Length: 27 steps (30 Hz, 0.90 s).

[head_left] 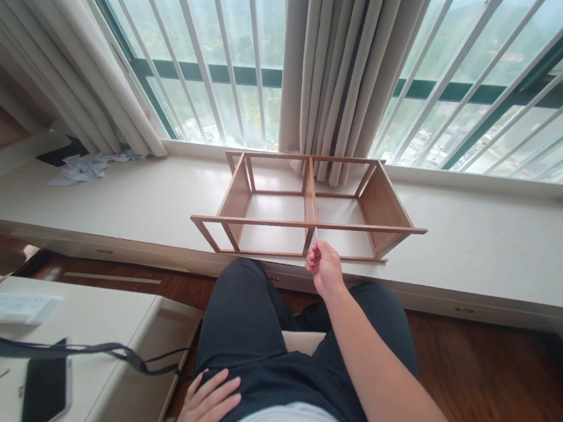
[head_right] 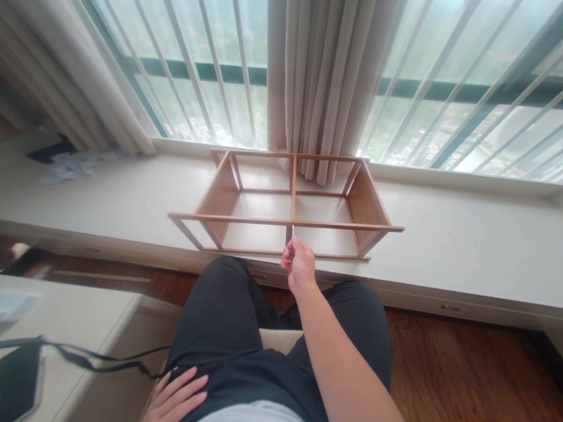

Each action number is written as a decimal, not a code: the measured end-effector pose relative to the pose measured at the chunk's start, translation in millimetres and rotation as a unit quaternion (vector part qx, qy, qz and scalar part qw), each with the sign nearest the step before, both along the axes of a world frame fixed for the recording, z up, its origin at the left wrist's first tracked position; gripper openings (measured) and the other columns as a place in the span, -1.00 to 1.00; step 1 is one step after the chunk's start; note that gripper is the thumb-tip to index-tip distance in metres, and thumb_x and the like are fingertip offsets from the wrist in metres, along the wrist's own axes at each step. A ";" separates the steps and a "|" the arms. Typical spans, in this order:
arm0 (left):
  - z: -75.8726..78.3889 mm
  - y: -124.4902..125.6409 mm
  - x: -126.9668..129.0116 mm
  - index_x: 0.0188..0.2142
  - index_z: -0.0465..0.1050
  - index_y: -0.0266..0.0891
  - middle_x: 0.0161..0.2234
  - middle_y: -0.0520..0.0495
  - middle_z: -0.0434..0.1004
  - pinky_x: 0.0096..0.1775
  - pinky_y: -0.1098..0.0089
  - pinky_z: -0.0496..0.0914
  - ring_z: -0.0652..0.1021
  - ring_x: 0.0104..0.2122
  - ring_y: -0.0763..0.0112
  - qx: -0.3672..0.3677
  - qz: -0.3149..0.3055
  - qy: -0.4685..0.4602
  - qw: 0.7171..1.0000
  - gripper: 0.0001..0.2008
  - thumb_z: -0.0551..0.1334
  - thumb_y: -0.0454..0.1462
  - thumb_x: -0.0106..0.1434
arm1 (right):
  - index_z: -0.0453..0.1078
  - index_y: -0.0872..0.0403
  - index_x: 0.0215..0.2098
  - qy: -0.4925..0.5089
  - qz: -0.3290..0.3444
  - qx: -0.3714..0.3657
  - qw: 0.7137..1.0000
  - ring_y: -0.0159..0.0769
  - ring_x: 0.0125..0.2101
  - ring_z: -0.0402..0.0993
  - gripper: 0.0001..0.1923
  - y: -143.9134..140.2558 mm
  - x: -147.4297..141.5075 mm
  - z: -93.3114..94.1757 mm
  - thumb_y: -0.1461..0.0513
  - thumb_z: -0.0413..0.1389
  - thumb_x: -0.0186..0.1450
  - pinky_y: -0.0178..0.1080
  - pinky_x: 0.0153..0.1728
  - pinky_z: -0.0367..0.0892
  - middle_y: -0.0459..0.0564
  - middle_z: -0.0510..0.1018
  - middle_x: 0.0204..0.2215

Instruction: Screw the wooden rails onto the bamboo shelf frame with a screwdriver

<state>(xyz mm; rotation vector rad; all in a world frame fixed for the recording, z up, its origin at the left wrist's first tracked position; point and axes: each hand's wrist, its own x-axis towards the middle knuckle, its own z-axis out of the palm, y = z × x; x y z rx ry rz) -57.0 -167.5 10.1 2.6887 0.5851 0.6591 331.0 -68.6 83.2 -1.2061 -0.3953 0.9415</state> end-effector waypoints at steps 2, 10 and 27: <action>0.2 0.0 -0.1 0.21 0.43 0.02 0.15 -0.04 0.52 0.34 0.14 0.06 0.42 0.23 0.23 -0.002 0.003 0.001 1.000 -0.43 -0.22 0.01 0.48 | 0.14 -0.01 -0.52 -0.172 -0.033 -0.052 0.983 -0.38 -0.63 0.08 -0.62 -1.6 3.2 -0.6 -0.06 0.03 0.29 -0.32 -0.57 0.03 -0.18 0.21 -0.66; -0.5 -0.4 -0.1 0.22 0.42 0.03 0.15 -0.02 0.53 0.34 0.13 0.06 0.42 0.22 0.23 -0.004 0.001 0.000 1.000 -0.44 -0.20 0.00 0.48 | 0.21 0.03 -0.52 -0.573 -0.028 -0.196 0.796 -0.34 -0.55 0.10 -0.71 -5.4 27.2 4.7 0.17 0.01 0.37 -0.27 -0.46 -0.12 -0.12 0.30 -0.60; -3.6 -0.1 -2.0 0.21 0.43 0.03 0.14 -0.02 0.53 0.34 0.12 0.06 0.42 0.22 0.23 -0.010 0.000 -0.002 1.000 -0.45 -0.19 0.00 0.48 | 0.26 0.04 -0.52 -0.604 -0.008 -0.199 0.772 -0.35 -0.55 0.07 -0.74 -4.3 33.4 5.3 0.21 0.05 0.34 -0.25 -0.46 -0.16 -0.11 0.32 -0.59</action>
